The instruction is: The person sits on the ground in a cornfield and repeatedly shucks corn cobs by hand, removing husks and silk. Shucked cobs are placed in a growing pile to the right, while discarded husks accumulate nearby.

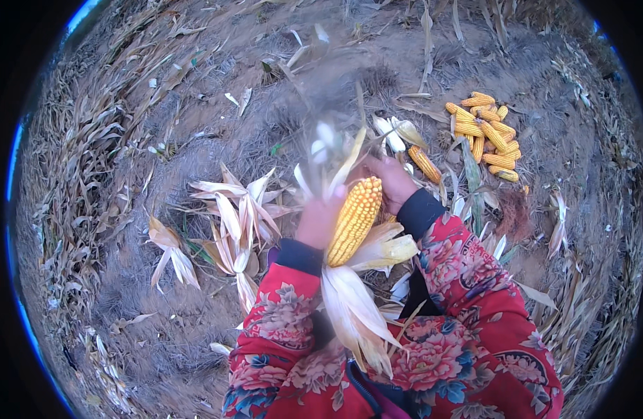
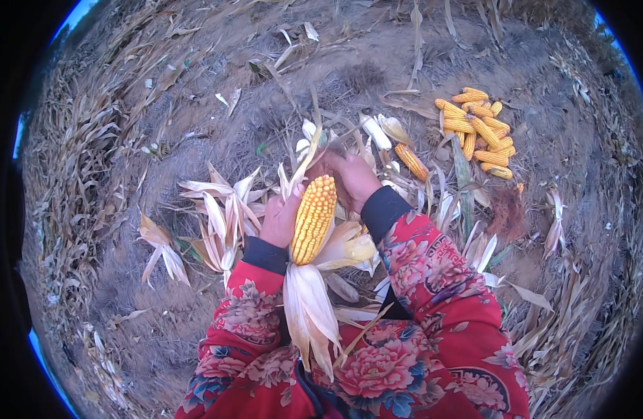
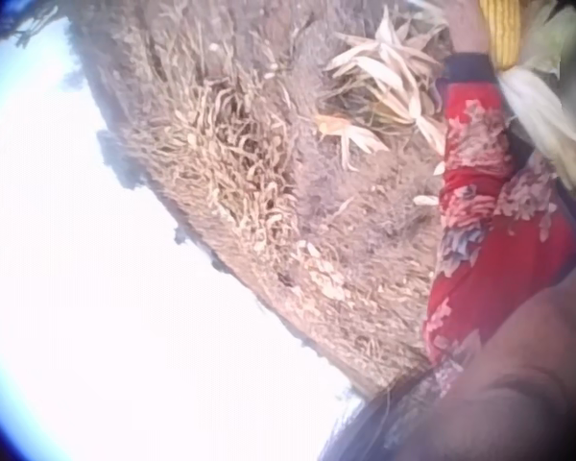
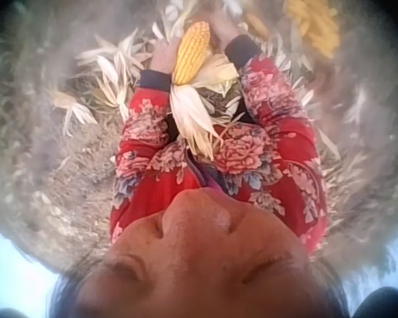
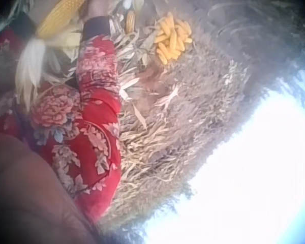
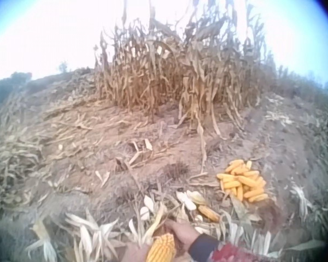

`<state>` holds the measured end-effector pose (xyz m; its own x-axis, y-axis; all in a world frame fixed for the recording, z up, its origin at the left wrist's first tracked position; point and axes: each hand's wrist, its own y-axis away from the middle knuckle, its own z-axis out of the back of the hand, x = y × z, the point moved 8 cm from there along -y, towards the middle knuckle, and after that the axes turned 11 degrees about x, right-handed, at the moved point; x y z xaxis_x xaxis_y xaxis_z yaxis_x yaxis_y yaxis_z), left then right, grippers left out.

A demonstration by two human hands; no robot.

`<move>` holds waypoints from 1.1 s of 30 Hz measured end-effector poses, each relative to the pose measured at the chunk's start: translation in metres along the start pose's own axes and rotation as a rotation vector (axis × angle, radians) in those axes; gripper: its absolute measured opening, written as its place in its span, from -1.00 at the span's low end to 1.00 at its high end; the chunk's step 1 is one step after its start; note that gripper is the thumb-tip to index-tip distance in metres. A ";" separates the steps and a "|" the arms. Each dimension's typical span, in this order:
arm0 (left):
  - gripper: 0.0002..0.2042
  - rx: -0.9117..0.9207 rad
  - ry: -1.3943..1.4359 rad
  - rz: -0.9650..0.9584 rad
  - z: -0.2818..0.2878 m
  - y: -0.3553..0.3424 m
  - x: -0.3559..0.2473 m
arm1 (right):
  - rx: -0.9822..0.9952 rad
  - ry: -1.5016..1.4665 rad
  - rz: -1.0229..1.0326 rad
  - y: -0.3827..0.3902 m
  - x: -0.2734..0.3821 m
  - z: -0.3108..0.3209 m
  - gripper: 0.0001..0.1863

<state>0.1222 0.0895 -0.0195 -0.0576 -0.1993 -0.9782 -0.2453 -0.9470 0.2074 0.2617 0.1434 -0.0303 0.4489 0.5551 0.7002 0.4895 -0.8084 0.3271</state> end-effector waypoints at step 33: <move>-0.44 -0.237 -0.325 -0.256 0.002 0.000 -0.026 | -0.127 0.929 0.435 0.018 0.038 -0.026 -0.65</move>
<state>0.1219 0.0950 0.0063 -0.3330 0.1015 -0.9374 -0.0657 -0.9943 -0.0843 0.2679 0.1446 0.0185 -0.2120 -0.1169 0.9702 0.3165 -0.9475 -0.0450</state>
